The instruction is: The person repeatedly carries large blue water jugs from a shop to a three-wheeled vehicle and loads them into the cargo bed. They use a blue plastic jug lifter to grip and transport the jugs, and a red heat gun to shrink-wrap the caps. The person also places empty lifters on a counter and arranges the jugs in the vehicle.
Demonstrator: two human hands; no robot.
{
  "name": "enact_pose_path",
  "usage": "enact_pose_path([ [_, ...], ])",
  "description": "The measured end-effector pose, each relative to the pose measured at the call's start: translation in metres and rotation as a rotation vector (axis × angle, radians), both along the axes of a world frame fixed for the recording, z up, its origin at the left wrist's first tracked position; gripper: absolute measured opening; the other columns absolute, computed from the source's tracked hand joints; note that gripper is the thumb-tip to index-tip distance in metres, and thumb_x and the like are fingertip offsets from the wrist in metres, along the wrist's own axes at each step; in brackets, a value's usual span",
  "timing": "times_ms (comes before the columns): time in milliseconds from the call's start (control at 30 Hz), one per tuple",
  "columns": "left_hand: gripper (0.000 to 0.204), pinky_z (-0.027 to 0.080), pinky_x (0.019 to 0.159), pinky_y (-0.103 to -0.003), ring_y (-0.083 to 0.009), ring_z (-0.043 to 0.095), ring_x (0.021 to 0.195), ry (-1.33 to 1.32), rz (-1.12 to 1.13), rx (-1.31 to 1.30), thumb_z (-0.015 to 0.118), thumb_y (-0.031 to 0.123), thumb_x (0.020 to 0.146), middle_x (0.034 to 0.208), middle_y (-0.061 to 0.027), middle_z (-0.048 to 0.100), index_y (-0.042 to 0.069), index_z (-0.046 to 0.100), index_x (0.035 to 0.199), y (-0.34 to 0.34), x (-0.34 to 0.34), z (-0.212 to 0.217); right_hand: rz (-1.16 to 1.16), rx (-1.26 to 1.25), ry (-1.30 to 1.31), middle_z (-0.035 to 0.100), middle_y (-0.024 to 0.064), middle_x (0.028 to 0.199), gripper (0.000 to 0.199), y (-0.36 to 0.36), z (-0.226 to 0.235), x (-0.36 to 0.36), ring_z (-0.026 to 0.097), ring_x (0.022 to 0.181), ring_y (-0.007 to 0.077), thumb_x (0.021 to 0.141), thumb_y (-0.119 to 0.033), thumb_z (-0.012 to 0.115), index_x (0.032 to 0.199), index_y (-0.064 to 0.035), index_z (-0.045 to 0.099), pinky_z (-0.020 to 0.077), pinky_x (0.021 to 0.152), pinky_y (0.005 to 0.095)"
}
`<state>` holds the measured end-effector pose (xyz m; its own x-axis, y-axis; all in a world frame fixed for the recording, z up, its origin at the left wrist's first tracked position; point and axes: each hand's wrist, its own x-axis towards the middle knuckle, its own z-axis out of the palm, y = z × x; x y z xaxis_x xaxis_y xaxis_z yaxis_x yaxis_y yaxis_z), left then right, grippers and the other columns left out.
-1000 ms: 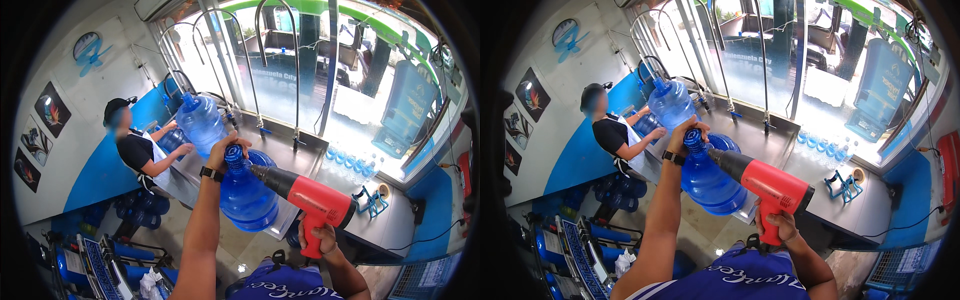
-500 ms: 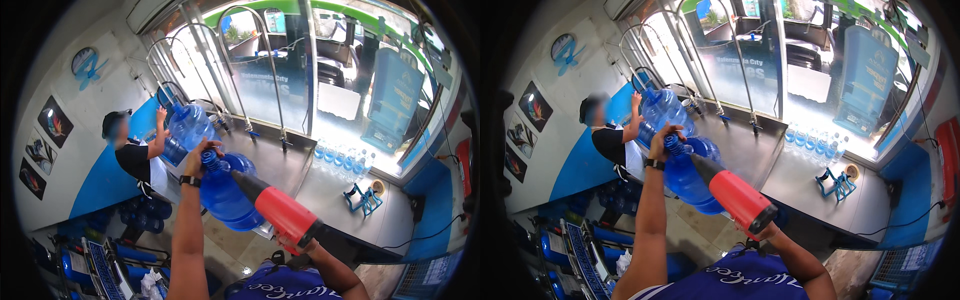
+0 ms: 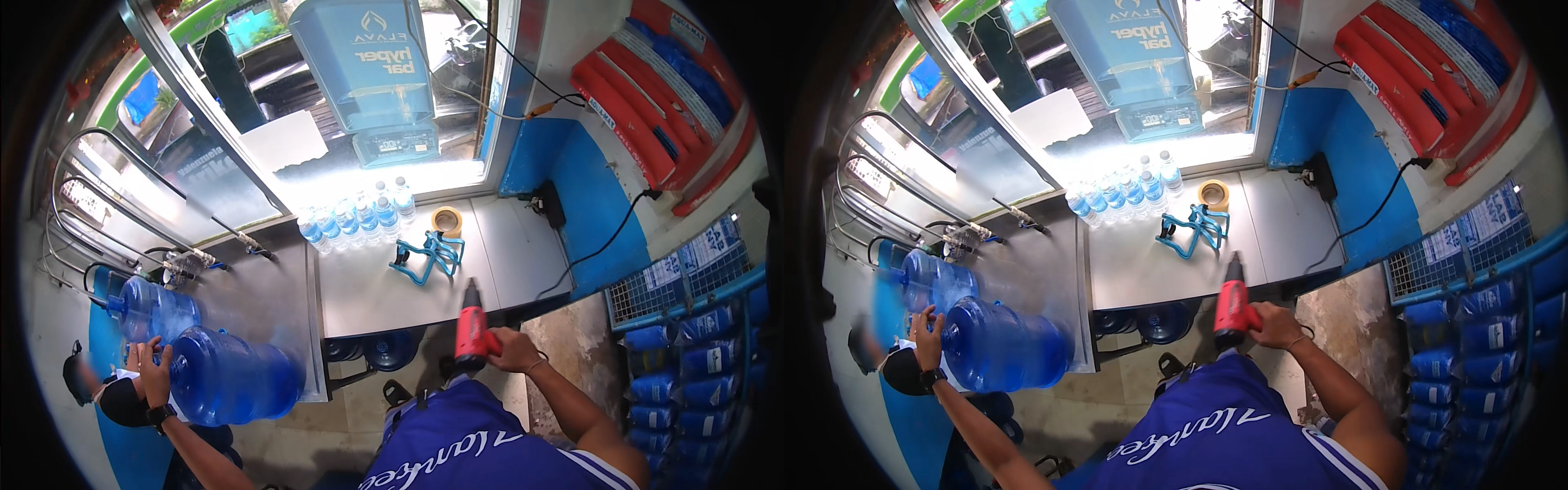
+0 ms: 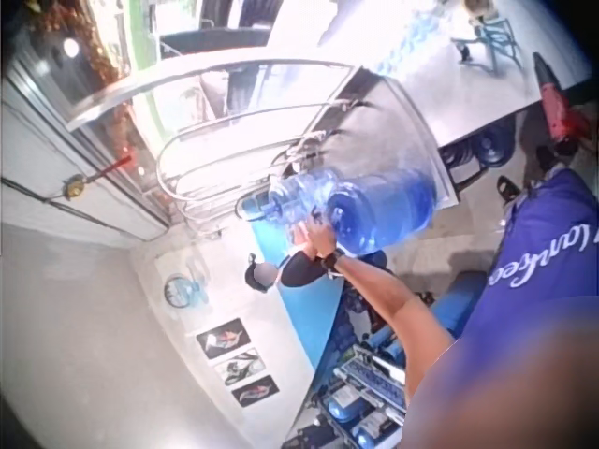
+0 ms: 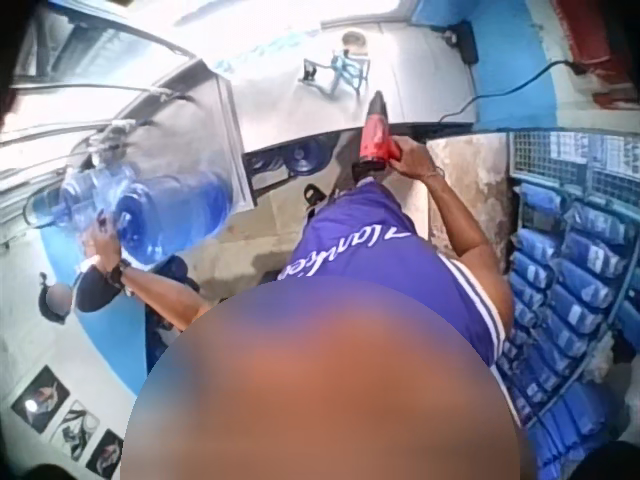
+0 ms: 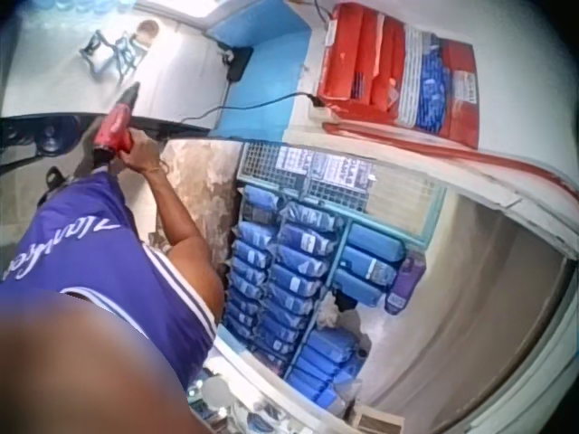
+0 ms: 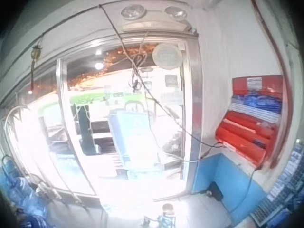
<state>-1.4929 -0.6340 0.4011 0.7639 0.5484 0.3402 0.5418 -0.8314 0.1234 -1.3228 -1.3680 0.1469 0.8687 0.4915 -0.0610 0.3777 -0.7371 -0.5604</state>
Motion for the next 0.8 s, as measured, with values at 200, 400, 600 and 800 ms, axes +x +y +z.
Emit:
enact_pose_path([
  [200,0.040,0.039,0.108,-0.047,-0.0365,0.054,0.122,-0.382,-0.055,0.235,0.066,0.024,0.094,0.124,-0.0184,0.062,0.001,0.060,0.126,-0.191,0.095,-0.118,-0.381,-0.005,-0.091,0.067,0.0215,0.112,0.058,-0.065,-0.082,0.076,0.066,0.102,0.0419,0.074,-0.027,0.077,0.126,-0.0051,0.061,0.0552,0.089,0.0486],
  [400,0.076,0.034,0.114,-0.048,-0.0399,0.048,0.131,-0.001,-0.547,-0.587,0.085,0.029,0.076,0.135,-0.0214,0.056,0.001,0.050,0.138,-0.430,0.266,-0.341,-0.534,0.000,-0.114,0.063,0.0209,0.120,0.058,-0.088,-0.126,0.157,0.063,0.110,0.0416,0.074,-0.015,0.074,0.130,-0.0074,0.059,0.0530,0.094,0.0490],
  [600,0.062,0.043,0.106,-0.049,-0.0373,0.050,0.130,0.317,-0.219,-0.607,0.074,0.037,0.087,0.134,-0.0172,0.054,0.008,0.054,0.138,-0.494,0.350,-0.395,-0.527,0.265,-0.587,0.061,0.0203,0.118,0.054,-0.011,-0.125,0.169,0.058,0.114,0.0384,0.068,0.005,0.052,0.120,-0.0012,0.063,0.0452,0.105,0.0474],
  [800,0.030,0.046,0.080,-0.053,-0.0430,0.060,0.090,-0.200,-0.294,-0.729,0.060,0.031,0.098,0.098,-0.0222,0.061,0.002,0.066,0.104,-0.477,0.303,-0.382,-0.496,0.384,-0.301,0.042,0.0232,0.141,0.062,0.111,-0.154,0.196,0.041,0.135,0.0420,0.065,-0.024,0.089,0.119,-0.0041,0.065,0.0365,0.115,0.0484],
])
